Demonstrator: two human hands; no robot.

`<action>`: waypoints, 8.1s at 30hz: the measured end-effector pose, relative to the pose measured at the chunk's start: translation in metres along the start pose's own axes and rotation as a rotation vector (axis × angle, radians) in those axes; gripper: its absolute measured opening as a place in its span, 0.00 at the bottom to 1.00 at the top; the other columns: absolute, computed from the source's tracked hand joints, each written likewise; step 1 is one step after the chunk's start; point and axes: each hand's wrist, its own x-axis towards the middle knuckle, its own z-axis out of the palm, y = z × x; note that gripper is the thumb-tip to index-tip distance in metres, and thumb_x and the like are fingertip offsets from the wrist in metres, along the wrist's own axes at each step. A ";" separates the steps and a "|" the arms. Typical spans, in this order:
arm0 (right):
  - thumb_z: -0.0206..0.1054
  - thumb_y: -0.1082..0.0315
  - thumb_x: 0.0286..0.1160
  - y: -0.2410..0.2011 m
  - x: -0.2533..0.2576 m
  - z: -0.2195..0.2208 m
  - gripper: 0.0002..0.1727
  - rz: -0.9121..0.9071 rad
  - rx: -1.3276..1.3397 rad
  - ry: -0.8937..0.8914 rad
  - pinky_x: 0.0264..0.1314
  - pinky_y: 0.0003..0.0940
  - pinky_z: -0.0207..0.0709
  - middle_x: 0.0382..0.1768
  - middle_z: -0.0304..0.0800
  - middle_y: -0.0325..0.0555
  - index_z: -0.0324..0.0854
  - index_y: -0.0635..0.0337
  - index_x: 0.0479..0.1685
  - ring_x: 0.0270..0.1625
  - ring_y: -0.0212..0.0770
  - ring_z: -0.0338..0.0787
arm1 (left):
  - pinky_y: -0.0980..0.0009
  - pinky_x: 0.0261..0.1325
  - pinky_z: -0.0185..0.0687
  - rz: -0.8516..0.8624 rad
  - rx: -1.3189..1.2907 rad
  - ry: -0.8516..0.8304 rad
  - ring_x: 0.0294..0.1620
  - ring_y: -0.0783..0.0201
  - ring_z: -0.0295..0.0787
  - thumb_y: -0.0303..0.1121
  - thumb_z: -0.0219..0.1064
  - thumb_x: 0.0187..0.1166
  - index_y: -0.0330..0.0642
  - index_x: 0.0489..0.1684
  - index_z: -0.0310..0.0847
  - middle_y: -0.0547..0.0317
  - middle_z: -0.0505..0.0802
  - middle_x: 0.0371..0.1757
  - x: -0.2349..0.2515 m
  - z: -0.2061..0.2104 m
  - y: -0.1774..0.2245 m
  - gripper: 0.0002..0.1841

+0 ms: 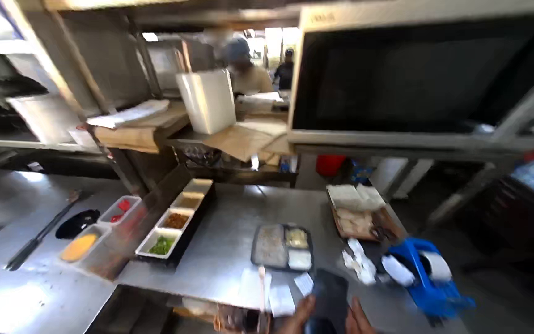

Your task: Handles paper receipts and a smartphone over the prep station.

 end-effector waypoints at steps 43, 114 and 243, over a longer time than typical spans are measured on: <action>0.40 0.37 0.91 0.010 -0.001 0.058 0.36 0.332 -0.686 -0.235 0.70 0.38 0.82 0.62 0.92 0.40 0.83 0.53 0.71 0.65 0.34 0.89 | 0.53 0.65 0.88 0.272 1.247 -0.114 0.61 0.60 0.89 0.59 0.86 0.56 0.71 0.95 0.51 0.56 0.85 0.72 -0.077 -0.128 0.075 0.59; 0.73 0.58 0.72 -0.135 -0.068 0.097 0.24 -0.748 -0.699 0.122 0.41 0.31 0.91 0.48 0.94 0.46 0.86 0.51 0.69 0.43 0.42 0.95 | 0.76 0.33 0.88 0.985 0.869 0.141 0.31 0.72 0.86 0.47 0.89 0.53 0.54 0.86 0.70 0.69 0.92 0.39 -0.128 -0.007 0.143 0.50; 0.76 0.73 0.61 0.042 -0.063 0.029 0.51 -0.242 -0.448 0.143 0.60 0.47 0.91 0.66 0.85 0.50 0.60 0.36 0.91 0.64 0.50 0.90 | 0.43 0.62 0.88 0.023 -0.216 -0.322 0.66 0.40 0.87 0.69 0.31 0.87 0.48 0.88 0.62 0.37 0.84 0.73 -0.054 -0.021 -0.006 0.42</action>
